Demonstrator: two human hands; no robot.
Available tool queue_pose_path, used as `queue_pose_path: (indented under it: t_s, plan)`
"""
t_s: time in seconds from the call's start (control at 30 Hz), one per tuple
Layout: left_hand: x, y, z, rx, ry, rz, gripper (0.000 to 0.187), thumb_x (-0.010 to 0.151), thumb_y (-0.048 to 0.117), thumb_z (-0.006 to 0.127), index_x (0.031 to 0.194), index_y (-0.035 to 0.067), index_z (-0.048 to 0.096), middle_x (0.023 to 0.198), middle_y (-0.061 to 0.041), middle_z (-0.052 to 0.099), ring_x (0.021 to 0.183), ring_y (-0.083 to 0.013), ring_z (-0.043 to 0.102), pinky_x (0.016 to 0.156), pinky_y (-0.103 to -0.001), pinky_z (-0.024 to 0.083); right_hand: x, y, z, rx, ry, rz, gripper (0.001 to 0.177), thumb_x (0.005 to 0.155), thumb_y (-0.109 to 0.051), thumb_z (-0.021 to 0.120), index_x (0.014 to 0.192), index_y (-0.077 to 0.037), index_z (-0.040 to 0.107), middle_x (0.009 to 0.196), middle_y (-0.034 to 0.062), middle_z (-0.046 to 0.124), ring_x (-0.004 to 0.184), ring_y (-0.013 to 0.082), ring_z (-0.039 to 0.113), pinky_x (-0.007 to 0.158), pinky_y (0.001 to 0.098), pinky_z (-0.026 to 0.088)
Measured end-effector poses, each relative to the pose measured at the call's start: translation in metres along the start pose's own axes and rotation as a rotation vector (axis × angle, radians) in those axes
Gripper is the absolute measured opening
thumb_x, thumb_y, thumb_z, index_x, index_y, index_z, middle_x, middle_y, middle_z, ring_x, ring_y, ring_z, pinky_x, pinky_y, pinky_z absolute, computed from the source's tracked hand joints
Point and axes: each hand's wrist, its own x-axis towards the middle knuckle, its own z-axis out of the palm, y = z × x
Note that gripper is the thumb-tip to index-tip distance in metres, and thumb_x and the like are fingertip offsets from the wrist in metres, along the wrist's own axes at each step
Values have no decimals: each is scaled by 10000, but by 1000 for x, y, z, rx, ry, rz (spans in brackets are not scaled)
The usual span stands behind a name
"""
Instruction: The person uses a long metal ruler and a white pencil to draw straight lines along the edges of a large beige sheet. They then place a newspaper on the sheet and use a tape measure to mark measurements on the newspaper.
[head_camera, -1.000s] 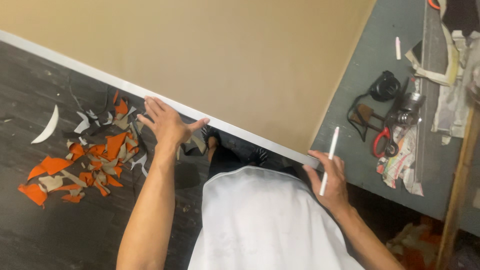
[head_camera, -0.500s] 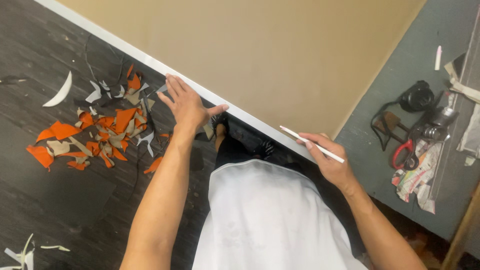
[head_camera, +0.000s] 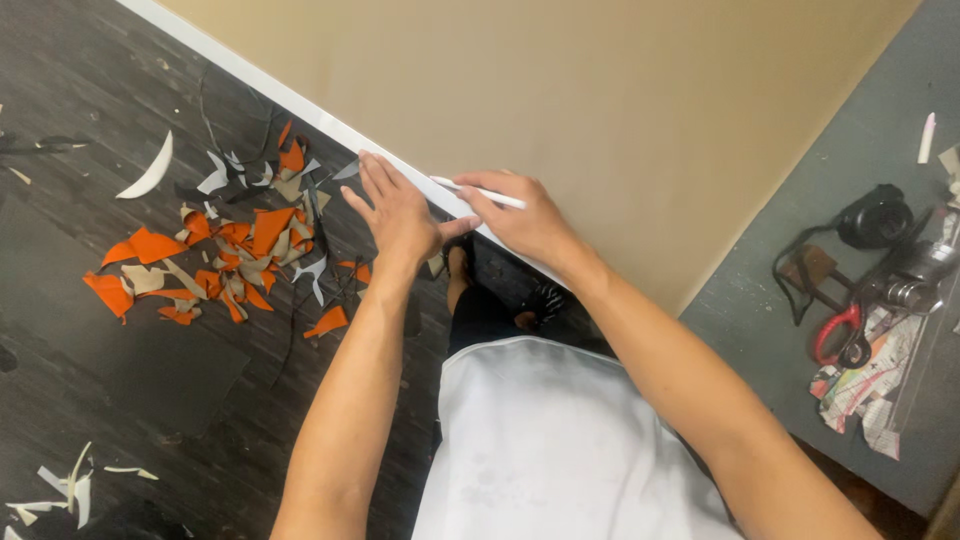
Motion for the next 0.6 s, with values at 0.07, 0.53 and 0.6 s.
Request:
queue_pose_path:
  t_s: [0.07, 0.53, 0.6]
  plan:
    - [1, -2, 0, 16, -17, 8, 1550, 480, 658, 952, 1481, -225, 165, 1567, -441, 138, 1512, -524, 92, 1138, -752, 60, 2, -5, -1, -30, -2, -19, 262, 975, -253, 667, 1162, -88, 747, 1085, 104, 760, 953, 206, 727, 842, 333, 563]
    - [7, 0, 3, 98, -114, -15, 1462, 532, 677, 917, 1511, -138, 201, 1578, -430, 105, 1531, -524, 44, 1144, -749, 38, -274, -23, -173, -369, 149, 538, 340, 950, -173, 621, 1264, -80, 710, 1103, 81, 810, 981, 187, 750, 865, 306, 559]
    - [4, 1, 0, 80, -96, -18, 1484, 529, 669, 915, 1527, -157, 192, 1586, -414, 124, 1542, -509, 58, 1149, -739, 41, -275, -14, -157, -240, 282, 455, 358, 1002, -157, 564, 1331, -53, 660, 1121, 108, 789, 1032, 168, 734, 916, 283, 554]
